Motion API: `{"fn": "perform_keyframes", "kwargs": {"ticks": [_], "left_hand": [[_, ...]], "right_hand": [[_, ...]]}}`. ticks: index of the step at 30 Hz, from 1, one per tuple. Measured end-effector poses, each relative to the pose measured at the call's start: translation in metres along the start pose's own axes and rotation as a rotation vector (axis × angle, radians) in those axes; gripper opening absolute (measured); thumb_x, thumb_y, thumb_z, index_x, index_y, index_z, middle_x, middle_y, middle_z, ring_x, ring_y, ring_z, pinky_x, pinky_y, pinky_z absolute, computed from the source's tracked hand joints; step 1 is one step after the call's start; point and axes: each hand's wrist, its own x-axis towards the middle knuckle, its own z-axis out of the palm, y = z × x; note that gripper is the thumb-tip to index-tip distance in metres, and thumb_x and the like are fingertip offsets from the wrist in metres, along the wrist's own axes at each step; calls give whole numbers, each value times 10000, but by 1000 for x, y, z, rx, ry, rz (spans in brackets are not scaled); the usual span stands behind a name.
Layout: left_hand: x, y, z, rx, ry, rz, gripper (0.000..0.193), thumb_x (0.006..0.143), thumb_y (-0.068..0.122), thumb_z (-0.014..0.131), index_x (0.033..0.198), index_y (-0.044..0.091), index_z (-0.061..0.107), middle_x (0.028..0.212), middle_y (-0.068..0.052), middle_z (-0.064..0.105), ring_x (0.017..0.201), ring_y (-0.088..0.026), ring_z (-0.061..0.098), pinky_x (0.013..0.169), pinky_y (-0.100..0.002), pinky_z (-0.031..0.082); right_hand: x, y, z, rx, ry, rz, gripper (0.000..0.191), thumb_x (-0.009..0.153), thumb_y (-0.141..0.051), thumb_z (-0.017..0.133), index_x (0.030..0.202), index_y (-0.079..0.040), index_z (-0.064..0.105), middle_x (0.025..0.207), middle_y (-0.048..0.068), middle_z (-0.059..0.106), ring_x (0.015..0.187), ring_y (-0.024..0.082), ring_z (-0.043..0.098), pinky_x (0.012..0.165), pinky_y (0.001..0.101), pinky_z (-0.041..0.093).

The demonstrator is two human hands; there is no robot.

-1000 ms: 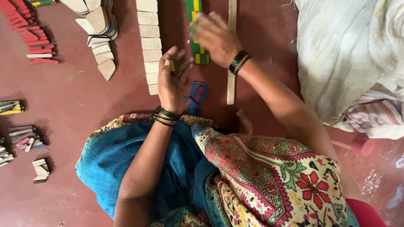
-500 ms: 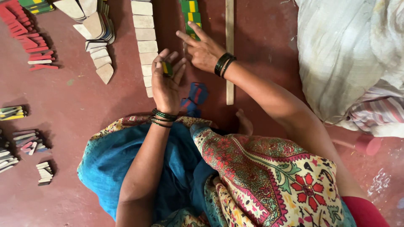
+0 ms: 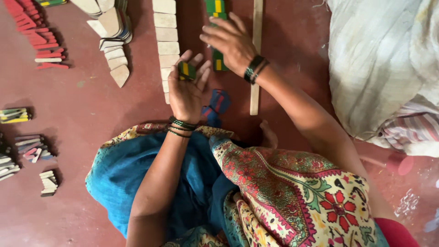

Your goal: The person sits on the floor of a workshop and picks up small painted wooden pieces one at a time, aligning and stacking the green and yellow pieces into a straight column, then begins handling blue pieces nearby. Plain wooden pieces and a stick lie beside the work area.

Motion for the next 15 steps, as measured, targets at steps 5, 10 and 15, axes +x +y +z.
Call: {"fn": "perform_keyframes", "kwargs": {"ticks": [5, 10, 15], "left_hand": [[-1, -2, 7, 14, 8, -21, 570, 1134, 388, 351, 1568, 24, 408, 1545, -180, 504, 1380, -312, 522, 1204, -449, 444], [-4, 0, 17, -51, -59, -52, 590, 1107, 393, 333, 1591, 56, 300, 1532, -179, 484, 1391, -347, 555, 1213, -467, 448], [-6, -2, 21, 55, -158, -19, 625, 1121, 399, 370, 1647, 87, 243, 1552, -192, 476, 1354, -325, 563, 1173, -460, 451]], "right_hand": [[-3, -39, -44, 653, 64, 126, 434, 957, -147, 724, 1380, -126, 627, 1352, 86, 664, 1294, 256, 614, 1137, 431, 490], [3, -61, -58, 502, 45, 64, 674, 830, -292, 881, 1408, -98, 594, 1179, 78, 701, 1172, 296, 620, 1023, 458, 481], [-1, -67, -54, 443, 15, 141, 655, 788, -176, 859, 1398, -142, 623, 1126, 22, 721, 1132, 246, 659, 973, 435, 509]]}}
